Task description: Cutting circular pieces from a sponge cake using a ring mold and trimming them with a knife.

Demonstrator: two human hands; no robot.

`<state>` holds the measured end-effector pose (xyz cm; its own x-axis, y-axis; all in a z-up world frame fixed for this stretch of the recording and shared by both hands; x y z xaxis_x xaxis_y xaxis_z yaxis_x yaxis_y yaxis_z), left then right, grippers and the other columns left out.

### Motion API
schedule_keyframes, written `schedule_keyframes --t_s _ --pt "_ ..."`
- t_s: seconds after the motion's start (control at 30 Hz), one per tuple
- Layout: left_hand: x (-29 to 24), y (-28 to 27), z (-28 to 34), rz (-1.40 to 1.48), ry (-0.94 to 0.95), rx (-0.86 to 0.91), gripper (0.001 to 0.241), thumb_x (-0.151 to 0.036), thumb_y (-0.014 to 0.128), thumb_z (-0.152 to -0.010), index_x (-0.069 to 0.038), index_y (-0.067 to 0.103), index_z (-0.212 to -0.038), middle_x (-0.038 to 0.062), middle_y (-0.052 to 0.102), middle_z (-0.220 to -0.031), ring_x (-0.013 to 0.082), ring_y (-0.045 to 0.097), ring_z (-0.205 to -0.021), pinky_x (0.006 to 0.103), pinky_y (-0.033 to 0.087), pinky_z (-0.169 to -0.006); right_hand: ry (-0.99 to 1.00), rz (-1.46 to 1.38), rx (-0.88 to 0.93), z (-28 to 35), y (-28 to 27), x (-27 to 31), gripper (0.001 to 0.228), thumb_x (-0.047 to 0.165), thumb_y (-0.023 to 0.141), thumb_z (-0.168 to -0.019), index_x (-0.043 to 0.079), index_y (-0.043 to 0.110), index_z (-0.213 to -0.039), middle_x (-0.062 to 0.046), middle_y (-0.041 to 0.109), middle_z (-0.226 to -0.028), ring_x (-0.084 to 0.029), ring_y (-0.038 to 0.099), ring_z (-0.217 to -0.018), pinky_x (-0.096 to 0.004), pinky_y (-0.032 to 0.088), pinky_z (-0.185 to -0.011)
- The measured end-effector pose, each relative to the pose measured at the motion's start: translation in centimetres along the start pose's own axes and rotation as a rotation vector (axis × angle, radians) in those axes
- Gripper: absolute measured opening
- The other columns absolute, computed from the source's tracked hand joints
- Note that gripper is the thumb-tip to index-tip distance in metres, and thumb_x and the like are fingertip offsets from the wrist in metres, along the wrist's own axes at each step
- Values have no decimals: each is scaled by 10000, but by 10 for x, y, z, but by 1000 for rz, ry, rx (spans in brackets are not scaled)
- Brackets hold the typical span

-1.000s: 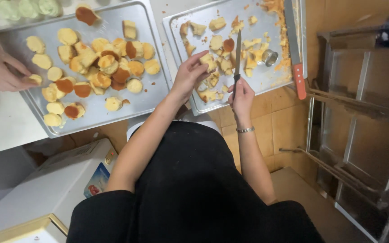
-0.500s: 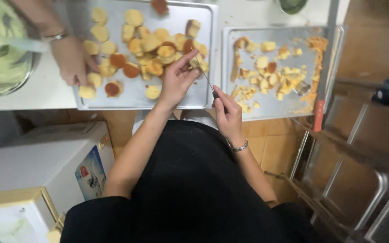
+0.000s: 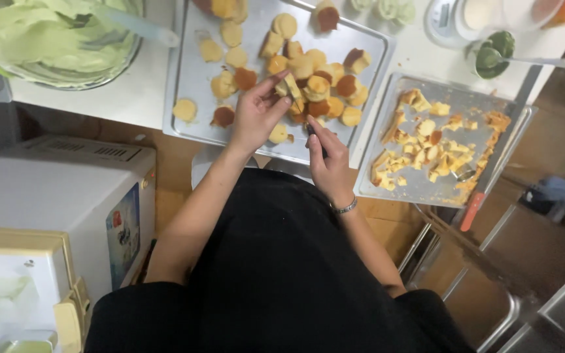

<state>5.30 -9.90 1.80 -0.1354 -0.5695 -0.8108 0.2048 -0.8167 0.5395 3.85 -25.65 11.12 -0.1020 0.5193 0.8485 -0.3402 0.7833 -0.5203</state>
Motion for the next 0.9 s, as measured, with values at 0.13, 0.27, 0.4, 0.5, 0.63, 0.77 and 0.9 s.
schedule_keyframes --t_s 0.13,0.27,0.4,0.5,0.63,0.77,0.9 --pt "1 -30 7 10 -19 -56 514 68 638 -1013 50 497 -1507 91 631 -1357 132 620 -1195 279 515 -1034 36 -1 38 -19 31 1 325 137 571 -1066 29 651 -1362 -83 685 -851 -162 650 -737 -295 509 -695" --pt "-14 -57 10 38 -27 -119 478 51 643 -1015 57 524 -1478 99 670 -1310 134 646 -1171 273 535 -1028 3 -4 78 -26 54 11 329 141 574 -1073 26 642 -1374 -107 699 -896 -175 660 -769 -300 530 -733" --pt "-44 -78 15 51 -38 -187 452 5 631 -1008 54 532 -1446 120 688 -1327 139 664 -1184 251 544 -1001 51 57 162 -26 69 11 335 143 578 -1050 49 660 -1361 -117 714 -876 -191 677 -742 -314 534 -718" --pt "-43 -87 18 74 -80 -206 462 -20 635 -1001 47 528 -1446 115 700 -1293 133 669 -1151 244 547 -944 -56 61 172 -26 76 22 323 128 567 -1075 39 648 -1374 -149 711 -974 -226 696 -839 -333 540 -779" --pt "-26 -103 23 72 -164 -230 457 -37 643 -1012 59 554 -1450 102 698 -1235 119 610 -1025 245 460 -795 21 16 191 -34 94 11 326 132 554 -1061 40 649 -1359 -139 714 -939 -219 691 -785 -328 543 -752" --pt "-8 -123 18 133 -179 -253 455 -44 657 -1009 47 564 -1445 85 698 -1190 112 627 -994 255 500 -834 62 -5 223 -45 115 1 327 149 551 -1067 39 658 -1356 -119 700 -878 -190 659 -734 -321 529 -714" --pt "6 -145 9 260 -183 -276 432 -50 648 -994 38 555 -1407 89 700 -1192 132 683 -1066 278 574 -954 206 -77 243 -50 141 -35 327 212 567 -1068 50 661 -1335 -76 701 -798 -115 664 -695 -295 534 -670"
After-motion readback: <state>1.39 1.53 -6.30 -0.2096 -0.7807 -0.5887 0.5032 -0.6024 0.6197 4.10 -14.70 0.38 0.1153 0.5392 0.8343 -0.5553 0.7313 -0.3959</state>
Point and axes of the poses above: each hand's wrist, its own z-axis away from the middle knuckle, its own y-axis out of the palm, x = y × z, the point moved 10 cm from there along -z, towards the middle knuckle
